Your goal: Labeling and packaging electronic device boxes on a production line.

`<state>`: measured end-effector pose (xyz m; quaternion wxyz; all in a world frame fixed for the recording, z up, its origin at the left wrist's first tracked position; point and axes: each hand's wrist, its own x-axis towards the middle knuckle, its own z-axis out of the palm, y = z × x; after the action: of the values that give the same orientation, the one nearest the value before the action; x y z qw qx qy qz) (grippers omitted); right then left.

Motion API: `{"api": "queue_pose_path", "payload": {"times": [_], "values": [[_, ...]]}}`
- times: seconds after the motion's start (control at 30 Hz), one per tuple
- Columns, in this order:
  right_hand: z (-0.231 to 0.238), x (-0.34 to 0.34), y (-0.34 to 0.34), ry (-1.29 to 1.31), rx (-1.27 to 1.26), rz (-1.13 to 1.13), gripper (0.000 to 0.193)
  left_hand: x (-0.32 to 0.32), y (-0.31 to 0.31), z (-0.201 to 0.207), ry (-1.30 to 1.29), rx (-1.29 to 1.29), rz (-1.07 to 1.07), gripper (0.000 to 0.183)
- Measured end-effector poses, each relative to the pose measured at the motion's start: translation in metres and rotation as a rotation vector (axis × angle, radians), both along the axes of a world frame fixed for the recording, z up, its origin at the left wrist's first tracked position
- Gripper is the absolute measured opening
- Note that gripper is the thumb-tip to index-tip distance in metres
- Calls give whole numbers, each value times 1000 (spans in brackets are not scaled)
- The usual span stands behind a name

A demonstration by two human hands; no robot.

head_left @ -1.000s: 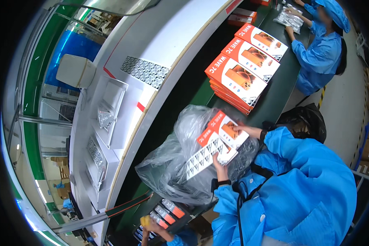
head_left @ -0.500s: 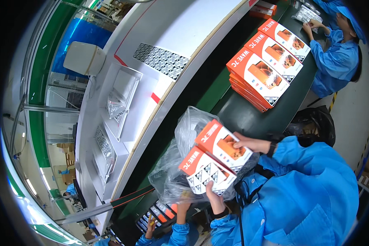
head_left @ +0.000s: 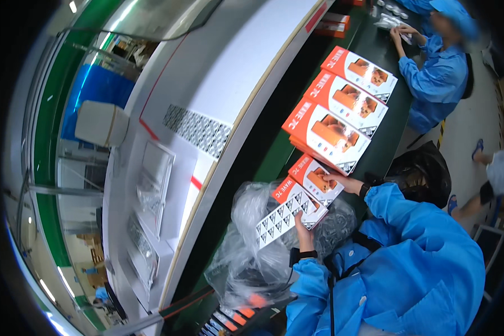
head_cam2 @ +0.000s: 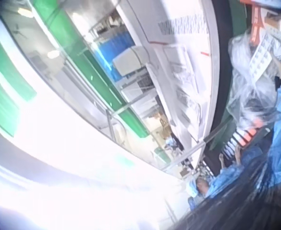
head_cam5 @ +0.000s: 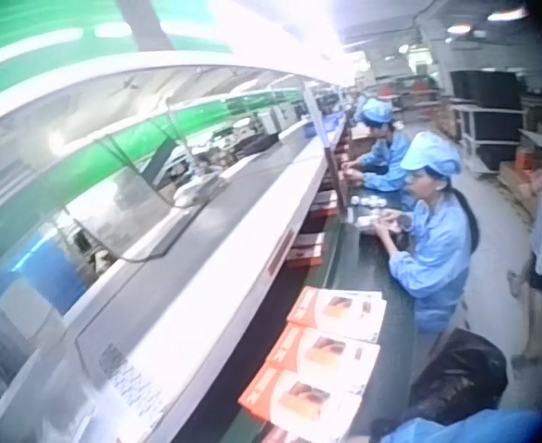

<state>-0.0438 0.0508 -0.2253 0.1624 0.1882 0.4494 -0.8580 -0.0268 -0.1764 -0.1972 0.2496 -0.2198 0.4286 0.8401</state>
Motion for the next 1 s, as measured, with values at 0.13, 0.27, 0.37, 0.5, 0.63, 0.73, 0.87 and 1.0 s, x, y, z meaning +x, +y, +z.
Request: {"api": "queue_pose_path", "payload": {"times": [0.13, 0.27, 0.37, 0.5, 0.63, 0.73, 0.87, 1.0], "values": [[-90, 9, 31, 303, 303, 61, 48, -3, 22, -13, 7, -1, -20, 59], [-96, 6, 37, 257, 467, 75, 50, -6, 29, 7, 47, -89, 14, 58], [-95, 11, 34, 192, 628, 119, 53, -10, 33, 0, 55, -108, 11, 55], [-57, -1, 36, 217, 387, 19, 52, -18, 38, -7, 20, -142, 61, 53], [-7, -11, 35, 8, 104, -100, 44, -22, 44, -2, -7, -189, 35, 53], [1, -20, 36, -66, -94, -133, 40, -31, 43, -13, -45, -189, 19, 56], [-22, -29, 48, -70, -118, -139, 38, -42, 56, -20, -86, -222, 28, 54], [-41, -20, 41, -38, -99, -222, 44, -41, 50, -16, -124, -205, 27, 53]]}}
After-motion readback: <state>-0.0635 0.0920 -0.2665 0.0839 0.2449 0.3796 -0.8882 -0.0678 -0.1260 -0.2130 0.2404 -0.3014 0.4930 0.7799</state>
